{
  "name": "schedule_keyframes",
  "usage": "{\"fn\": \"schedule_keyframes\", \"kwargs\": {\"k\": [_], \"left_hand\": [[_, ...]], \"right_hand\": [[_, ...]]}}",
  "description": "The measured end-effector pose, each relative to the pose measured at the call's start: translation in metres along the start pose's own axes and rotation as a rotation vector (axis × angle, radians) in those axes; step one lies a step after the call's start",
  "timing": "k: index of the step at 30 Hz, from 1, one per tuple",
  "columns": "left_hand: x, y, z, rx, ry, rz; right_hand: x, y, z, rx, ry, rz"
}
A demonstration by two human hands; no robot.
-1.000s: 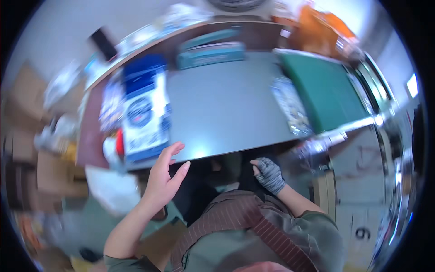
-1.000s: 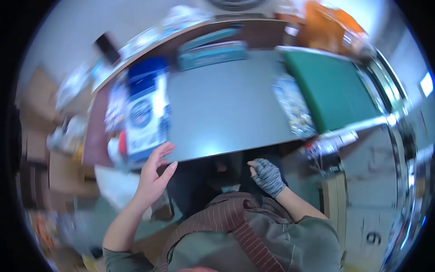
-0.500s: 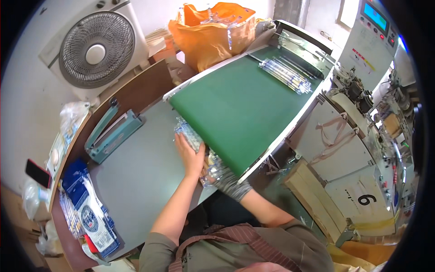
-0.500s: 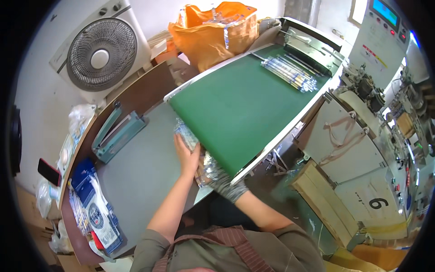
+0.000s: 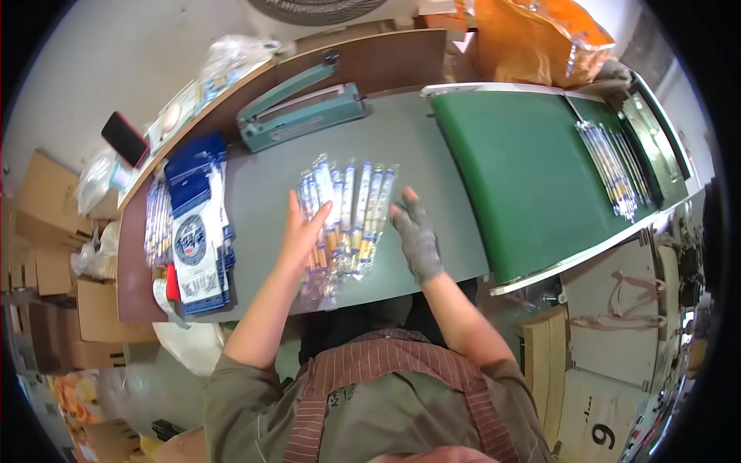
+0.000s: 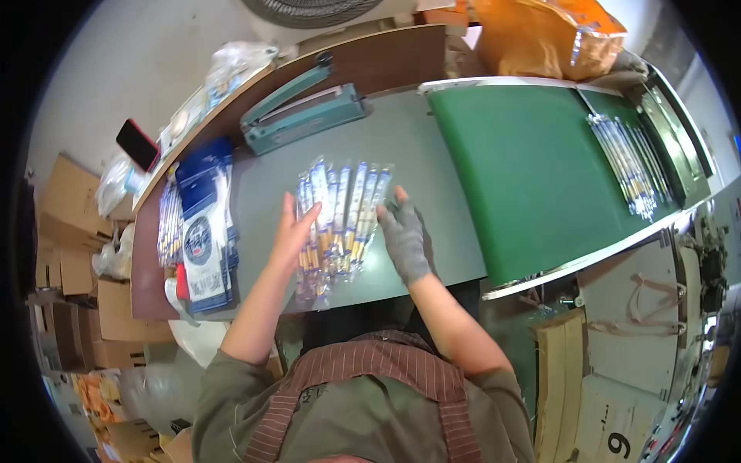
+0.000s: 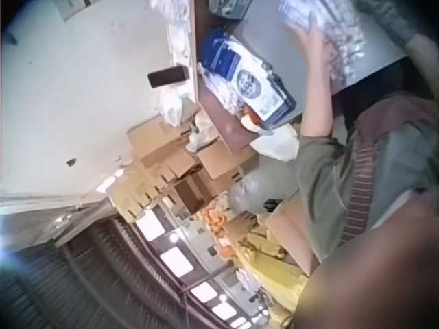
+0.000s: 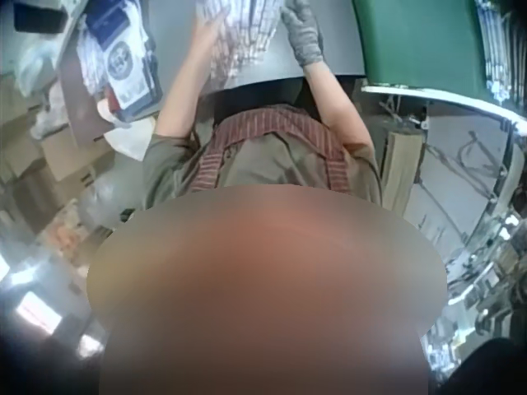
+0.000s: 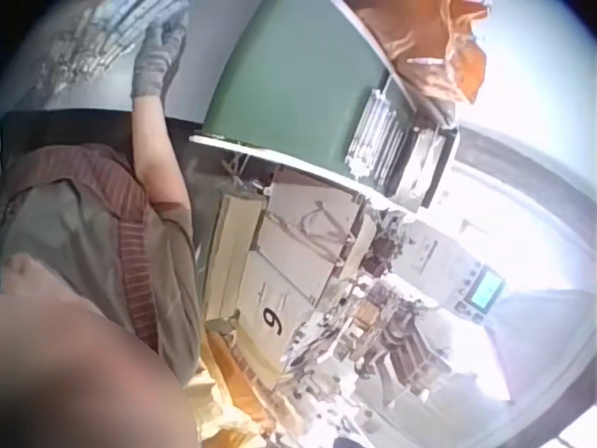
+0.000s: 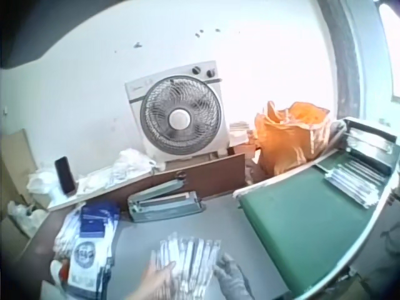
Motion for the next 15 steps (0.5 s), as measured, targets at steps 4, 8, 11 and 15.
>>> {"fn": "schedule_keyframes", "kwargs": {"k": [4, 8, 11, 15], "left_hand": [[-0.022, -0.023, -0.017, -0.035, 0.163, -0.262], [-0.015, -0.005, -0.011, 0.021, -0.205, 0.247], [-0.088, 0.004, -0.048, 0.074, -0.719, 0.308], [-0.148, 0.030, -0.070, 0.066, -0.922, 0.311]], "right_hand": [[-0.044, -0.067, 0.037, 0.100, -0.237, 0.071], [-0.027, -0.117, 0.009, 0.270, -0.639, 0.227], [0.055, -0.147, -0.009, 0.298, -0.060, 0.029], [0.108, -0.149, -0.031, 0.299, 0.043, -0.231]]}}
Point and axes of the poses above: each hand's wrist, its own z-axis towards the middle knuckle, its own y-axis out of the back of the hand, x = y × z, the point moved 8 cm from there along z, towards the middle knuckle, and after that the axes turned 5 degrees about -y, right-handed, at the moved point
